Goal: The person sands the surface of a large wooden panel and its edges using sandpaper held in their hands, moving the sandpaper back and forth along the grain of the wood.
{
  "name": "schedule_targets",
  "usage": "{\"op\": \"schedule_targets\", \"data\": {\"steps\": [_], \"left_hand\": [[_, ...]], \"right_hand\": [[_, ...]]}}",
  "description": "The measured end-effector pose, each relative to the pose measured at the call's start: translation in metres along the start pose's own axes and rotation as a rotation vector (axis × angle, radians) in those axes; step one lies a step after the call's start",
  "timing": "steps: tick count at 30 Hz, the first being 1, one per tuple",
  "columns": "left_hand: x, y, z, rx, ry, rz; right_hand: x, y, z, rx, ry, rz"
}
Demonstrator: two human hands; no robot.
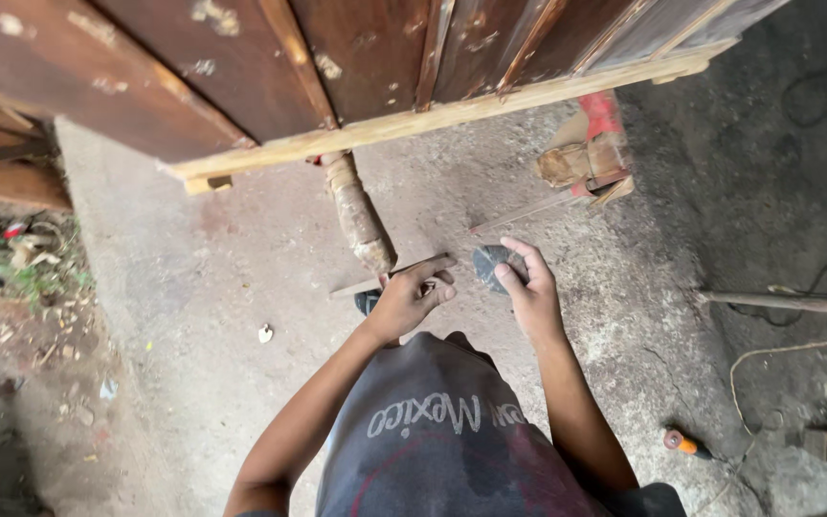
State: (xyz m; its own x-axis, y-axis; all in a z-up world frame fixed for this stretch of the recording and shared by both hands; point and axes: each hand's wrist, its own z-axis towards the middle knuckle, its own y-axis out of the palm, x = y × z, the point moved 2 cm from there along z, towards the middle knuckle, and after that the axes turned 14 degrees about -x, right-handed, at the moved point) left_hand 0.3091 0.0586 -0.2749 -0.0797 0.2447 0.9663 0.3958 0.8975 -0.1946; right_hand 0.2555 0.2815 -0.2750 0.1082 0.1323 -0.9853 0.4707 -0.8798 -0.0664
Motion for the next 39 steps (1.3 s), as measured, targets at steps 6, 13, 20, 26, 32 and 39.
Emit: {"op": "schedule_targets", "data": {"steps": [6,13,20,26,32,39], "left_hand": [[0.014,0.081,-0.031,-0.021,0.178,-0.375],[-0.005,0.167,-0.077,0.096,-0.075,-0.502],[-0.007,0.166,-0.07,0.032,-0.228,-0.718],[-0.042,0.152,-0.027,-0.238,-0.255,-0.182],[-0.102,0.161,0.006,-0.376,-0.423,-0.293],[-0.233,0.179,0.036,-0.087,-0.529,-0.358]], "right_hand": [[-0.01,0.002,-0.067,-0.095,-0.061,0.224],[0.046,0.002,-0.152,-0.113,0.088,0.54],[0.06,-0.01,-0.173,-0.181,0.184,0.361],[0.089,-0.036,-0.151,-0.288,0.447,-0.146],[0.142,-0.047,-0.104,-0.51,0.616,-0.251],[0.345,-0.065,-0.017,-0.243,0.278,-0.133]]}}
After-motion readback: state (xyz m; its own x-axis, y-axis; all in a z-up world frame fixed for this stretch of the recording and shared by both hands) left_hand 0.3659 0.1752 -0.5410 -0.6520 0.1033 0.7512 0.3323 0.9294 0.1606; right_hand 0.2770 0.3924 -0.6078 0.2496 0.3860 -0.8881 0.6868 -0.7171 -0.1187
